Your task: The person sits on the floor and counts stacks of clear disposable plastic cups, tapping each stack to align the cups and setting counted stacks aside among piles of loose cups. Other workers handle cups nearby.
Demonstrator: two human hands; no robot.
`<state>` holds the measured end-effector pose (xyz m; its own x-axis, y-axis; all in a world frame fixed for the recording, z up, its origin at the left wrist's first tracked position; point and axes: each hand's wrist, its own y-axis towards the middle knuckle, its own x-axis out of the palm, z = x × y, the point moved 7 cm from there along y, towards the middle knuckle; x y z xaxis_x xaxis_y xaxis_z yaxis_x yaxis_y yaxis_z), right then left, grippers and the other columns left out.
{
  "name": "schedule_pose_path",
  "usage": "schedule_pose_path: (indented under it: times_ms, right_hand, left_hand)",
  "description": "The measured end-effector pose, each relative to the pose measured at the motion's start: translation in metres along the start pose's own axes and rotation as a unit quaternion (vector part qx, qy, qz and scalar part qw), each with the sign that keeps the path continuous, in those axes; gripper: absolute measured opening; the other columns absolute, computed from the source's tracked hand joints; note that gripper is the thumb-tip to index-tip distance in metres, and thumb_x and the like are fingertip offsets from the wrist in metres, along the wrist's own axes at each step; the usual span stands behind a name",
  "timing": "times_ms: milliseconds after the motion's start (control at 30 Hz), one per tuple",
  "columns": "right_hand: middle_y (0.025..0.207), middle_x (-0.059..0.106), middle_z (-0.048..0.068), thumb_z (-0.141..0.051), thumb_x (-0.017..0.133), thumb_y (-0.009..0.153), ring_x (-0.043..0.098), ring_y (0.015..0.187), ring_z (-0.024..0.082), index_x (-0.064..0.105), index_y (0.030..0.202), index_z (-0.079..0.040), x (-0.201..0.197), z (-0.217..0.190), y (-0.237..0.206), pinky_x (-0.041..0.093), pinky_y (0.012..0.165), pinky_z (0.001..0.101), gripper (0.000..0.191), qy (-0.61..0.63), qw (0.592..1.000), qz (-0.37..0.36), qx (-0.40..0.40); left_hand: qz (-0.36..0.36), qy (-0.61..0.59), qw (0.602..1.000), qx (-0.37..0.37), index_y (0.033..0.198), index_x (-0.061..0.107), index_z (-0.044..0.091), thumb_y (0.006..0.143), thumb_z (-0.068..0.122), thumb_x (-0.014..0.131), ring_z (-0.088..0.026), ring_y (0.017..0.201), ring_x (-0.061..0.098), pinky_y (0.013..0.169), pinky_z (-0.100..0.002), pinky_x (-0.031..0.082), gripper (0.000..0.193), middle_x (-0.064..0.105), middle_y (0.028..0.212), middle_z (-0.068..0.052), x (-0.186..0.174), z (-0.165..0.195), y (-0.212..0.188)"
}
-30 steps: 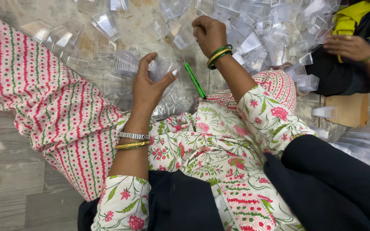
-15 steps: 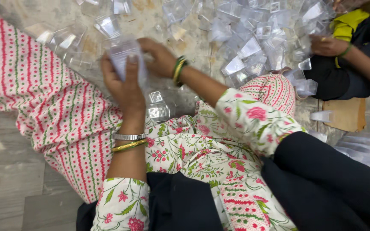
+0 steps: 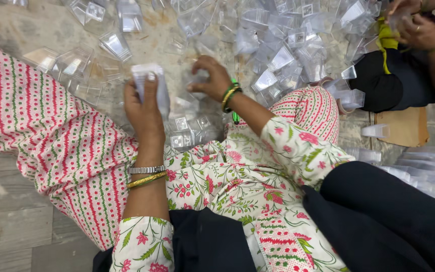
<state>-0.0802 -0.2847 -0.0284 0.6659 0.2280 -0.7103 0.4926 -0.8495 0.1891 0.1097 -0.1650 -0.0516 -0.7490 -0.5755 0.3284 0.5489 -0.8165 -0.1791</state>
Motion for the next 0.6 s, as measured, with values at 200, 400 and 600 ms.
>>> schedule_pose_path:
  times_ms: [200, 400, 600]
  right_hand:
    - [0.112, 0.061, 0.002, -0.015, 0.082, 0.093, 0.064, 0.095, 0.012, 0.060, 0.109, -0.010, -0.035, 0.017, -0.005, 0.059, 0.081, 0.0306, 0.028, 0.352, 0.925, 0.091, 0.115]
    - [0.115, 0.074, 0.009, -0.030, 0.067, 0.108, 0.068, 0.107, 0.015, 0.072, 0.109, 0.000, -0.016, -0.029, 0.011, 0.057, 0.096, 0.0327, 0.031, 0.435, 0.880, -0.167, 0.092]
    - [0.118, 0.077, 0.013, -0.036, 0.062, 0.098, 0.076, 0.105, 0.022, 0.075, 0.115, -0.004, -0.024, -0.003, 0.076, 0.062, 0.090, 0.0348, 0.039, 0.293, 0.943, -0.067, 0.142]
  left_hand:
    - [-0.074, 0.188, 0.979, 0.003, 0.113, 0.067, 0.000, 0.088, 0.040, 0.084, -0.009, 0.085, 0.064, 0.075, -0.025, 0.052, 0.050, 0.072, 0.097, -0.005, 0.024, -0.005, -0.010]
    - [-0.126, 0.068, 0.990, 0.007, 0.120, 0.066, -0.001, 0.087, 0.028, 0.085, -0.009, 0.088, 0.064, 0.079, -0.024, 0.055, 0.048, 0.071, 0.102, -0.005, 0.031, -0.001, -0.013]
    - [-0.142, 0.035, 0.988, 0.041, 0.124, 0.063, -0.001, 0.089, 0.024, 0.086, -0.009, 0.094, 0.065, 0.085, -0.024, 0.055, 0.049, 0.071, 0.108, -0.004, 0.031, 0.009, -0.009]
